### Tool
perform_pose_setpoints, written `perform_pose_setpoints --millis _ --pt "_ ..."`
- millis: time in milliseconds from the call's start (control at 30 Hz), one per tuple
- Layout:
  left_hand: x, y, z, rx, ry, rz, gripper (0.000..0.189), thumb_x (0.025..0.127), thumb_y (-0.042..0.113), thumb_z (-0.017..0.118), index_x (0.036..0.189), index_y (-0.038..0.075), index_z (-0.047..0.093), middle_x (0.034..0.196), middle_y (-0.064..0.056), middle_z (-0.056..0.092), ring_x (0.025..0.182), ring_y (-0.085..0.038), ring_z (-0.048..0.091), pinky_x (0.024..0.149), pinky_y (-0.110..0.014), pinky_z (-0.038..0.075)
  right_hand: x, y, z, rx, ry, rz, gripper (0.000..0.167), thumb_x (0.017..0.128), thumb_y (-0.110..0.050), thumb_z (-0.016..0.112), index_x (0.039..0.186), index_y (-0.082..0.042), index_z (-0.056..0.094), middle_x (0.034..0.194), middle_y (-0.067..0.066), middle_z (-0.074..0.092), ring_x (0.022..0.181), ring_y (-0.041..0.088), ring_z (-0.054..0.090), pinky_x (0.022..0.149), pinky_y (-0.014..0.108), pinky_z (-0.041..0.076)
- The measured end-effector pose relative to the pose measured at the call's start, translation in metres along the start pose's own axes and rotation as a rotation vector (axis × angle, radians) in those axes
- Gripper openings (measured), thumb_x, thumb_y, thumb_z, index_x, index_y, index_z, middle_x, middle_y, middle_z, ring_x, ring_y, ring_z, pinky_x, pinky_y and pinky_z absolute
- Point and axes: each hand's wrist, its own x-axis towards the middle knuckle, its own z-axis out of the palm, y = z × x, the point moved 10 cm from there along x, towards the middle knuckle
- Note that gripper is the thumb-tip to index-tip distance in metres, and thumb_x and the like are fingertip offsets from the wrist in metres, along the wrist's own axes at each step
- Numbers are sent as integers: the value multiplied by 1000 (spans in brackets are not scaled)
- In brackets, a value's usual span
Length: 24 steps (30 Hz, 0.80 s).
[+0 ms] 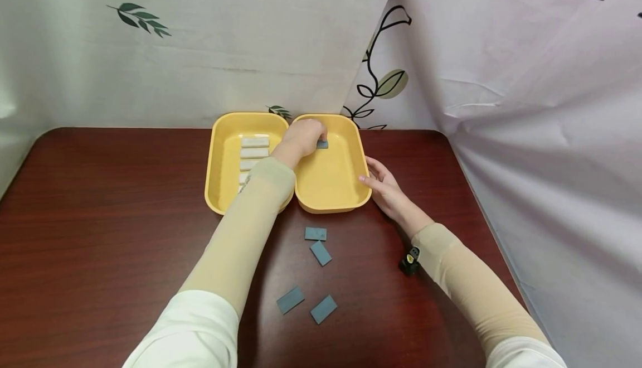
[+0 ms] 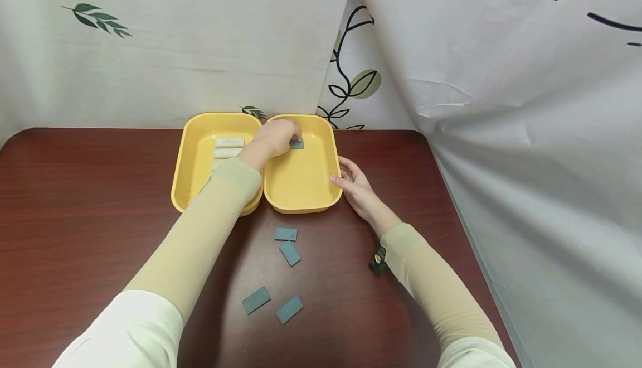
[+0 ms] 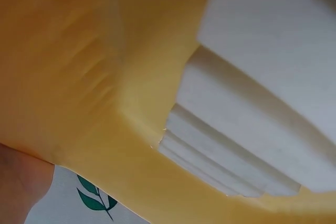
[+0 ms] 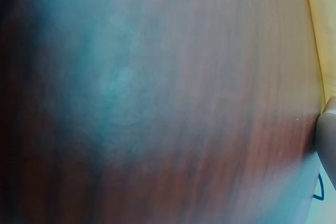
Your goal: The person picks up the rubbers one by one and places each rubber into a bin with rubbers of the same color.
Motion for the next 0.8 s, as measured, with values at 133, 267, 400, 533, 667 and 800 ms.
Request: perform_pose_setpoints --millis 133,267,400,533,667,800 --pt "0 0 1 -3 -7 -2 20 104 2 60 107 15 75 118 -3 72 106 -23 61 106 -40 51 0 0 0 2 -4 -6 67 101 9 48 164 2 26 157 12 43 127 8 55 98 17 53" --pt "1 -1 2 -8 -9 -3 22 104 2 59 109 16 75 120 -3 73 109 -23 63 107 -40 51 -1 0 0 -1 -5 -5 67 101 8 49 164 2 26 157 12 43 126 7 55 99 17 53" --pt "1 -1 1 -8 -8 4 23 104 0 59 107 16 76 119 -3 73 109 -23 63 106 -41 52 -1 0 0 -5 -4 -1 66 101 8 49 164 2 27 156 11 44 127 8 55 99 17 53" --pt "0 0 0 -11 -7 20 19 104 2 61 102 15 74 113 -3 71 104 -23 62 101 -40 52 0 -1 1 -12 -5 -1 65 102 8 48 164 2 27 154 9 45 127 8 55 99 17 53" --pt "0 3 -3 -24 -4 47 13 103 5 65 106 13 75 117 -4 73 109 -24 64 103 -40 52 0 -2 1 -19 -8 -5 65 102 7 49 164 2 27 155 9 45 127 8 55 99 17 53" --pt "-1 5 -5 -37 -3 73 22 100 6 69 120 13 76 129 -3 74 123 -24 66 111 -40 51 -1 0 0 -19 -6 -3 65 103 7 48 164 1 27 154 8 46 127 8 55 98 17 53"
